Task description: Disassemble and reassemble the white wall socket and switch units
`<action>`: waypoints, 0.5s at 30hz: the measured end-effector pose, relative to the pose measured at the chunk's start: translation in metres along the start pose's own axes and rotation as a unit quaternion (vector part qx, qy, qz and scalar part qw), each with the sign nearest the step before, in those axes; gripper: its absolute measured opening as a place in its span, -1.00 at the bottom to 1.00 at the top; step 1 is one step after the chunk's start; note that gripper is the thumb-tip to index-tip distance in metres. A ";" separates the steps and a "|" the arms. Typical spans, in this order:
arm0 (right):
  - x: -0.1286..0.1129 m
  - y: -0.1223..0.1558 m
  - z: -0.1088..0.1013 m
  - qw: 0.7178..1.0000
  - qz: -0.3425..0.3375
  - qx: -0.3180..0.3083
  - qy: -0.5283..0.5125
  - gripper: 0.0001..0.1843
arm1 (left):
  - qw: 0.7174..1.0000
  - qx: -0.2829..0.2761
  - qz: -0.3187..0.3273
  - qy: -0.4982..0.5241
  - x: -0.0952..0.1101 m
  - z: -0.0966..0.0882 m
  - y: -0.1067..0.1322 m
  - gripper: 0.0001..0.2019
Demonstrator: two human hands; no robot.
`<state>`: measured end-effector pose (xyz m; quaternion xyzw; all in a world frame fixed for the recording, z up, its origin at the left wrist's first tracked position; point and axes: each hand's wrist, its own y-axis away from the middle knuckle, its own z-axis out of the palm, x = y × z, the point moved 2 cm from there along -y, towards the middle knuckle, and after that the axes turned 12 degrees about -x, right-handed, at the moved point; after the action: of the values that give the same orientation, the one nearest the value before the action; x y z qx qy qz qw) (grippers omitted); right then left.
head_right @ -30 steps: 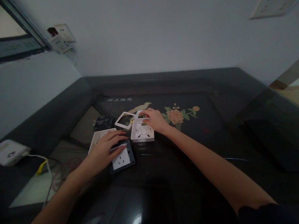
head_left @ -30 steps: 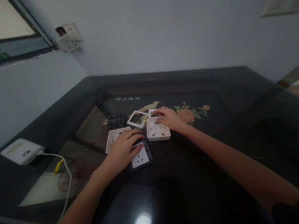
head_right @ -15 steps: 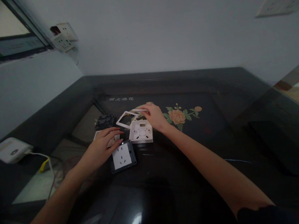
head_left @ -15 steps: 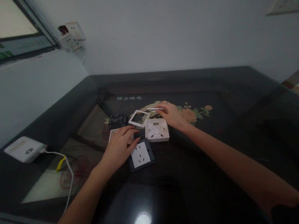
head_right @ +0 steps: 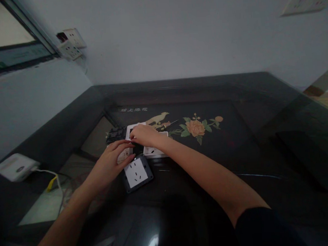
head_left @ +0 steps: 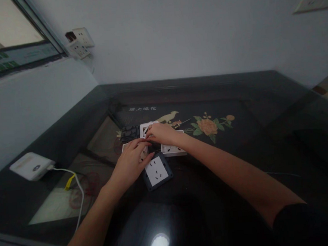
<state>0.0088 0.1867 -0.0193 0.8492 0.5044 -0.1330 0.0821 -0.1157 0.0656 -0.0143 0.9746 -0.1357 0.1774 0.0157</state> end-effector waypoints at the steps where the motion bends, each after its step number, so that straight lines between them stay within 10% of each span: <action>1: -0.001 0.002 -0.001 1.000 -0.004 -0.001 -0.002 -0.66 | 1.000 0.004 -0.002 0.002 0.001 -0.001 0.000 -0.72; 8: 0.015 0.042 -0.014 0.996 0.015 0.071 -0.053 -0.80 | 1.000 0.025 -0.003 0.011 -0.001 0.001 -0.003 -0.75; 15: 0.020 0.144 -0.009 0.982 0.033 0.144 -0.116 -0.77 | 0.995 0.091 0.030 0.012 0.017 -0.008 0.001 -0.76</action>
<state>0.1459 0.1371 -0.0163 0.8474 0.4384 -0.2988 0.0217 -0.1032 0.0607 -0.0006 0.9653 -0.1474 0.2014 -0.0770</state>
